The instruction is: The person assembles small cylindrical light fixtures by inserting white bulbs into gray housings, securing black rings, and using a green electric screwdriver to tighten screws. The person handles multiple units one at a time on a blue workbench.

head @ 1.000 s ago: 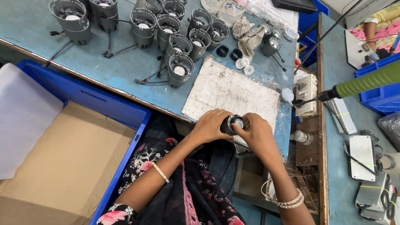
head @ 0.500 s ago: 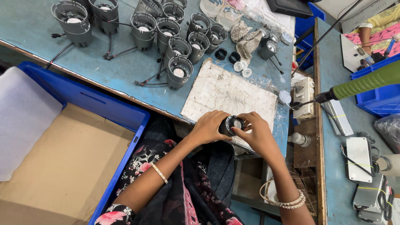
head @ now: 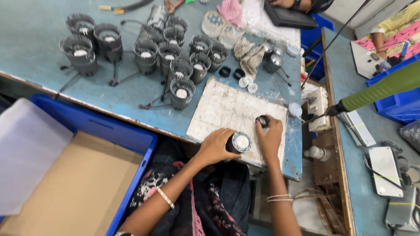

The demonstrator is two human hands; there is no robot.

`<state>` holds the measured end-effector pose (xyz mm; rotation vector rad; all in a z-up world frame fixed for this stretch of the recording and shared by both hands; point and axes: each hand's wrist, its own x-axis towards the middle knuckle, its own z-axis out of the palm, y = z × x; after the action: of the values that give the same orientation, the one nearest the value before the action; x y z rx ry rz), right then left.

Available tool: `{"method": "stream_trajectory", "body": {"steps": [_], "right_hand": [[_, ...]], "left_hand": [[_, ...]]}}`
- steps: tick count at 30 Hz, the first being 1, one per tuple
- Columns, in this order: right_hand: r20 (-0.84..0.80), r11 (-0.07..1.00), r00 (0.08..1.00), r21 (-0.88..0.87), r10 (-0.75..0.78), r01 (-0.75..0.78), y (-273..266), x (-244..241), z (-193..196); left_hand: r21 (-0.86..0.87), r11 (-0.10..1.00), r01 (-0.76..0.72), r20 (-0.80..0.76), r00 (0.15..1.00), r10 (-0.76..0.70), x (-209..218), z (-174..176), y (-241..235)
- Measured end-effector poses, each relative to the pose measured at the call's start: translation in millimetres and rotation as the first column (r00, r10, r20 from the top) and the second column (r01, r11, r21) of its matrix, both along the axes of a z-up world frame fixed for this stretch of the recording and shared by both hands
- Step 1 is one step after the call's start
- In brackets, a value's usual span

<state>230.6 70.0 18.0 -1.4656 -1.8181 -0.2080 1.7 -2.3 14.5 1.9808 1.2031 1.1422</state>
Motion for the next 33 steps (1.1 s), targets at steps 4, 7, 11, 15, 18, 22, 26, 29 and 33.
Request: {"method": "stream_trajectory", "body": {"steps": [4, 7, 11, 15, 18, 22, 26, 29, 33], "right_hand": [[-0.153, 0.996, 0.988, -0.090, -0.017, 0.003, 6.4, 1.9, -11.0], [-0.230, 0.994, 0.973, -0.110, -0.015, -0.011, 6.8, 4.9, -6.4], [-0.279, 0.990, 0.960, -0.137, -0.020, -0.019, 6.9, 3.0, -2.1], [-0.294, 0.988, 0.955, -0.154, -0.046, 0.000, 4.3, 4.0, -1.8], [-0.322, 0.988, 0.946, -0.157, -0.042, -0.009, 4.5, 3.6, -1.9], [-0.324, 0.992, 0.946, -0.128, -0.020, -0.023, 7.7, 5.3, -2.5], [-0.331, 0.982, 0.942, -0.187, -0.058, -0.005, 7.7, 5.0, -3.2], [-0.321, 0.982, 0.945, -0.189, -0.067, 0.005, 8.7, 3.8, 0.7], [-0.273, 0.986, 0.960, -0.166, -0.068, 0.022, 6.5, 3.9, 3.0]], "left_hand": [[-0.057, 0.998, 0.024, 0.072, 0.997, -0.020, 0.7, -1.0, 7.4], [-0.108, 0.993, 0.036, 0.258, 0.966, -0.007, -2.7, -2.9, 25.0], [-0.204, 0.950, -0.235, 0.264, 0.921, 0.285, -16.3, 1.3, 69.8], [-0.121, 0.822, -0.556, 0.130, 0.813, 0.568, -30.0, 1.8, 116.3], [-0.032, 0.779, -0.626, 0.099, 0.774, 0.626, -34.8, -0.4, 138.2], [-0.139, 0.709, -0.691, -0.035, 0.719, 0.694, -29.8, 5.5, 145.1], [0.158, 0.655, -0.739, -0.108, 0.646, 0.755, -9.3, 13.6, 113.9], [0.411, 0.622, -0.666, -0.031, 0.672, 0.740, 23.6, 14.9, 98.5], [0.220, 0.932, -0.287, 0.220, 0.946, 0.240, 76.4, 14.8, 172.9]]}}
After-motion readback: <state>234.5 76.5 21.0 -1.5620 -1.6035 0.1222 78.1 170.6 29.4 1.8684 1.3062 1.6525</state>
